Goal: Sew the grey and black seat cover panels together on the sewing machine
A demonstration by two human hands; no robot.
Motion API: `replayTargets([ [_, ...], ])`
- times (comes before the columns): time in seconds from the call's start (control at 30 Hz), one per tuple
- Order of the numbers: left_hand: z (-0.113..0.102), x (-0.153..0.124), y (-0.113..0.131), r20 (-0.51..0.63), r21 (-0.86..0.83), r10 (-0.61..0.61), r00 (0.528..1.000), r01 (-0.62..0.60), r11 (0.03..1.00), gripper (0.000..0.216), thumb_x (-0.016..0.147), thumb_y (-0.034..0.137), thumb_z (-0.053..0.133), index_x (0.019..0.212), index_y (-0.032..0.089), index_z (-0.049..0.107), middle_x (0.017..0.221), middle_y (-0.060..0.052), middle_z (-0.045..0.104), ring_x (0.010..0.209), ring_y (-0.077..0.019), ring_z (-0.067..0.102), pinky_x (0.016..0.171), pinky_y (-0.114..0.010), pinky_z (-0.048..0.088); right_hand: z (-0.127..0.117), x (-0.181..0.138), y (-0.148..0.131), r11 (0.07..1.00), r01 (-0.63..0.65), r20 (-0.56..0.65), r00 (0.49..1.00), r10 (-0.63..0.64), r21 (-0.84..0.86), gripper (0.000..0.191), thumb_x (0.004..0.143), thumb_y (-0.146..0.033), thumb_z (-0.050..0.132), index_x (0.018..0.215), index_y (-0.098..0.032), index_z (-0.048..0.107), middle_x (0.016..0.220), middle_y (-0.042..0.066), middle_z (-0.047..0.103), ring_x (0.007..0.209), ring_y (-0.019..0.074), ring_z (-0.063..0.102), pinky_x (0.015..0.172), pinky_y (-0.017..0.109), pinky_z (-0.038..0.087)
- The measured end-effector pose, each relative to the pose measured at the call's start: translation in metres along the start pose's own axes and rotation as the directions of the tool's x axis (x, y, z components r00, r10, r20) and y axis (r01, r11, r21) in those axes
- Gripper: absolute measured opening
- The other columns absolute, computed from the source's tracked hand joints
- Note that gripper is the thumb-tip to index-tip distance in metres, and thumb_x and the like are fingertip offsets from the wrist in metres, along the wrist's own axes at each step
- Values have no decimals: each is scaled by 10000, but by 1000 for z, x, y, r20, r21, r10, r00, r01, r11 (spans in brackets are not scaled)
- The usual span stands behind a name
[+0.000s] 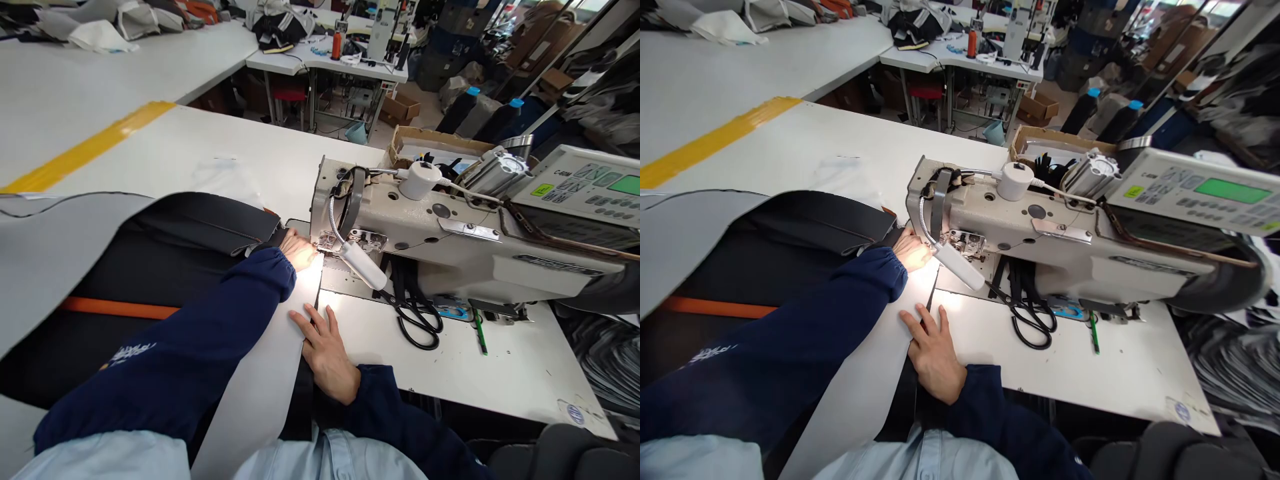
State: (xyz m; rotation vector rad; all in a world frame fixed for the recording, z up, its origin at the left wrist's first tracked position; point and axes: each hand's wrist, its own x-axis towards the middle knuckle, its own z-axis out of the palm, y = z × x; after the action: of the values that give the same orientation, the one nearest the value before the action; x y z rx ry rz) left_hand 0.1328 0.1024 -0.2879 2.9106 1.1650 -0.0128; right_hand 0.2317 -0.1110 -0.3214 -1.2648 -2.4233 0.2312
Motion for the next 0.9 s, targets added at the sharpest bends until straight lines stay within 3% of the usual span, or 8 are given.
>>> replayTargets([
  [0.1, -2, 0, 1, -13, -2, -2, 1000, 2, 1000, 247, 874, 224, 437, 767, 139, 643, 829, -106, 660, 815, -226, 587, 877, -444, 311, 4, 0, -1, 999, -33, -63, 997, 33, 4, 272, 915, -105, 379, 851, -177, 633, 1380, 92, 457, 1317, 272, 298, 1121, 569, 184],
  [0.17, -5, -3, 3, -21, 6, -6, 1000, 6, 1000, 231, 880, 223, 445, 838, 148, 660, 905, -113, 661, 896, -243, 584, 902, -442, 318, 6, -1, -2, 995, -97, -103, 990, 98, 14, 297, 917, -78, 357, 853, -190, 624, 1174, 82, 559, 1127, 218, 449, 1104, 505, 258],
  [0.27, -12, -17, 12, -101, 39, -18, 995, 22, 999, 229, 883, 257, 479, 984, 159, 659, 1102, -138, 621, 1090, -284, 515, 989, -459, 294, 6, -1, -4, 991, -133, -112, 984, 135, 19, 290, 928, -83, 361, 865, -204, 616, 917, 37, 563, 882, 173, 488, 1041, 432, 357],
  [0.37, -21, -41, 31, -134, 58, -46, 990, 54, 997, 343, 869, 407, 516, 1067, 152, 630, 1164, -165, 574, 1109, -310, 487, 942, -462, 366, 3, -3, -4, 999, -51, -94, 994, 51, 6, 196, 916, -129, 445, 949, -197, 626, 1062, 60, 564, 1076, 209, 460, 1072, 441, 331],
  [0.47, -27, -60, 53, -29, 59, -127, 991, 129, 990, 425, 811, 504, 537, 1017, 145, 629, 1058, -171, 576, 997, -316, 534, 758, -421, 465, -1, -2, -4, 999, 44, -19, 999, -44, -2, 216, 879, -157, 518, 1067, -179, 623, 1218, 104, 538, 1297, 284, 308, 1097, 503, 284],
  [0.57, -29, -62, 72, 95, 60, -216, 972, 211, 976, 345, 746, 320, 561, 1014, 116, 631, 1033, -181, 566, 922, -314, 582, 659, -393, 492, -1, -2, -4, 999, 49, 45, 998, -49, -2, 250, 886, -154, 509, 1112, -174, 615, 1243, 126, 548, 1330, 293, 287, 1102, 555, 251],
  [0.67, -28, -55, 85, 206, 64, -261, 943, 253, 965, 302, 691, 150, 525, 947, 62, 658, 966, -200, 576, 782, -295, 629, 614, -381, 493, 4, -1, -3, 998, 50, 22, 999, -49, -34, 249, 893, -144, 498, 1107, -176, 620, 1279, 133, 537, 1333, 298, 305, 1103, 561, 264],
  [0.9, -26, -45, 90, 215, 52, -276, 937, 271, 961, 256, 667, 101, 516, 857, 35, 674, 921, -224, 585, 740, -300, 649, 587, -374, 494, 14, 2, 7, 993, 49, -26, 998, -52, -107, 255, 891, -133, 473, 1103, -139, 613, 1237, 137, 569, 1299, 308, 371, 1108, 555, 284],
])
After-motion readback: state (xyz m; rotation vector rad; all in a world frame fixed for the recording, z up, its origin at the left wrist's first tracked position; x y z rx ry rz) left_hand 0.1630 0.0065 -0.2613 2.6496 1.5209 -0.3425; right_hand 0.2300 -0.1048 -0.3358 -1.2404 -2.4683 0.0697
